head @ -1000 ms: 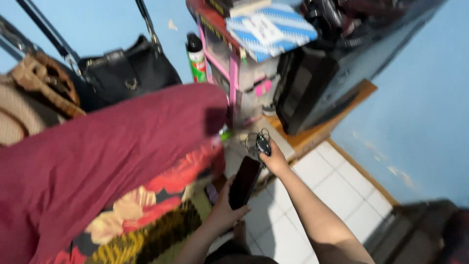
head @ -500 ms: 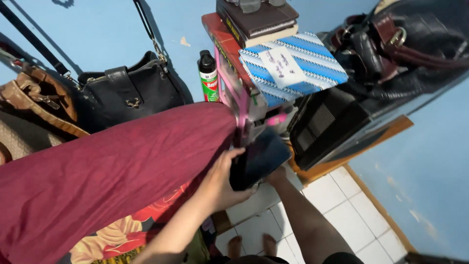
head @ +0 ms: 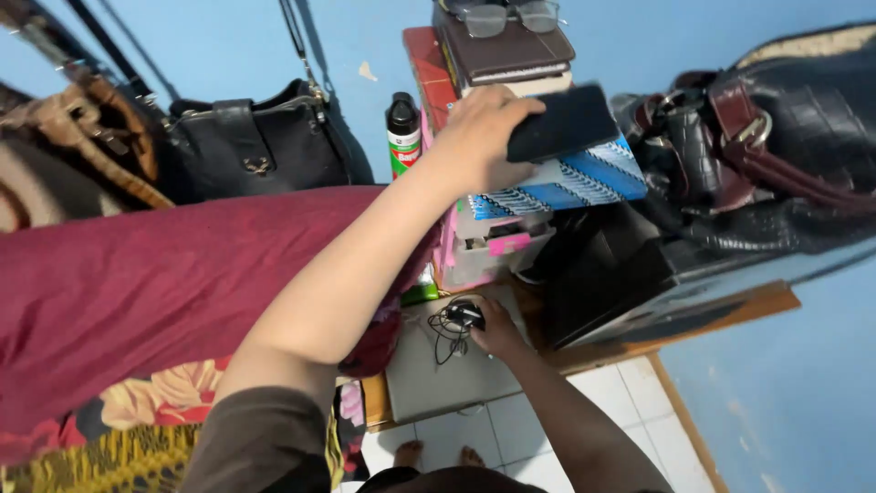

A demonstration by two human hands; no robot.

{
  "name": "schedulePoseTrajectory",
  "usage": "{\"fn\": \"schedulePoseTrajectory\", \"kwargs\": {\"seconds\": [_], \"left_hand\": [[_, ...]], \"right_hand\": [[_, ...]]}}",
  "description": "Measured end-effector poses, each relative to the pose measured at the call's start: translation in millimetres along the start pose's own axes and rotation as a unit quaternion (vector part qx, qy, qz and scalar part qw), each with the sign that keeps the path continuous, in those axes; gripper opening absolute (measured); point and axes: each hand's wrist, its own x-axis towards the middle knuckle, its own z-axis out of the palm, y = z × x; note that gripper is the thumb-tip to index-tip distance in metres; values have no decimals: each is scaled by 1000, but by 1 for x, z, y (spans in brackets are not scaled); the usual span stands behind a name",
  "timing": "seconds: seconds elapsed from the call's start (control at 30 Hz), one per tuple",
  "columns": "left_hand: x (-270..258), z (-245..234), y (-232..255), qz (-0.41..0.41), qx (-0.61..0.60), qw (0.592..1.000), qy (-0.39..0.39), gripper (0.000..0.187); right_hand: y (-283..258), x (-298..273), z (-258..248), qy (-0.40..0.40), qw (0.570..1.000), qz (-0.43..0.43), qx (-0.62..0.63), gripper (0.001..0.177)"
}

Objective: The person picks up a handbag and a notebook from the bed and places them on a nearby dresser. They then pick up a phone and charger from the bed and place them on the dresser as well. Finally, the person smooths and tucks the floral bedsheet around the mattress edges.

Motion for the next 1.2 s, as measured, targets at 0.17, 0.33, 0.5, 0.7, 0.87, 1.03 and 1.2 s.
{"fn": "schedulePoseTrajectory", "kwargs": {"seconds": [0.17,0.33,0.5,0.7,0.87,1.03,1.2], "left_hand": [[22,10,-5,-108,62,987,-101,69],[28,27,-6,-195,164,965,-68,63],[33,15,21,-244,221,936,-128,64],[19,15,20,-238,225,943,-55,69],[-43,5,39,-88,189,953,221,50],[-184,4,49,-74,102,956,266,26],[-409,98,55,-358,81,912,186,20]], "right_hand": [[22,-13,-5,-48,996,62,-38,64],[38,-29,-8,-72,995,46,-46,61],[21,-41,-15,-79,995,52,-41,58],[18,-41,-16,-69,997,24,-40,56],[8,-30,-15,-39,998,4,-42,44],[-3,-24,10,12,987,-161,-4,17],[-20,-1,60,-89,978,-189,6,19]]}}
